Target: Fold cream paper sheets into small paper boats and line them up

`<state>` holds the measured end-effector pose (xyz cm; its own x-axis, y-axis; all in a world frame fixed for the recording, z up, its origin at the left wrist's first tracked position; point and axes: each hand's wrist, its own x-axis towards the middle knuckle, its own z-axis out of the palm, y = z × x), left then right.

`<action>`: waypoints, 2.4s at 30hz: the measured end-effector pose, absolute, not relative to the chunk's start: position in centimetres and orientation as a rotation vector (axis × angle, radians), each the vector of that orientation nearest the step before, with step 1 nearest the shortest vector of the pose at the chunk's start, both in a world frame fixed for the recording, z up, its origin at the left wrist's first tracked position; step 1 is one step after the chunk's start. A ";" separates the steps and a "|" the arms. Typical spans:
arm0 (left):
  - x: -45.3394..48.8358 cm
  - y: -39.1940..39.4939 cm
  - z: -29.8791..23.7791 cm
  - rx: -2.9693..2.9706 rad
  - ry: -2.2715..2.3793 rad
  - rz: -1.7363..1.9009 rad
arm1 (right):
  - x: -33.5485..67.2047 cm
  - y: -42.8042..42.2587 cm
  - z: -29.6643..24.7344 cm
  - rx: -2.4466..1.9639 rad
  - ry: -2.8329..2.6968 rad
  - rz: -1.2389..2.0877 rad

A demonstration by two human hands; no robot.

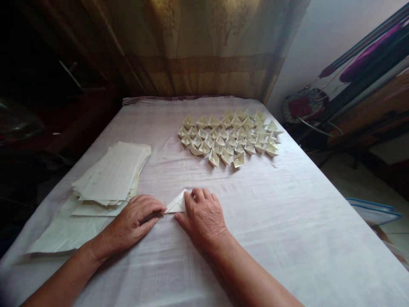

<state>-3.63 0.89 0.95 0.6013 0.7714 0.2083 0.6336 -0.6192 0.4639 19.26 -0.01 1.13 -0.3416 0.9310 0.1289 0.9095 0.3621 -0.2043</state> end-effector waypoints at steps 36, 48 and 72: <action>-2.9 0.5 0.4 2.763 1.124 0.630 | 19.9 0.1 0.3 -1.597 -2.345 0.178; -2.4 0.6 0.2 2.598 1.201 0.701 | 19.7 0.4 0.2 -1.565 -2.367 0.123; -1.8 0.3 -0.7 2.861 1.325 0.811 | 18.8 1.7 0.5 -1.497 -2.358 -0.070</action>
<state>-1.81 0.30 -0.66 0.5459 0.6849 0.4826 0.7414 -0.6632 0.1024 18.79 1.66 0.50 -0.3830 0.8688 0.3138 0.8859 0.4418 -0.1417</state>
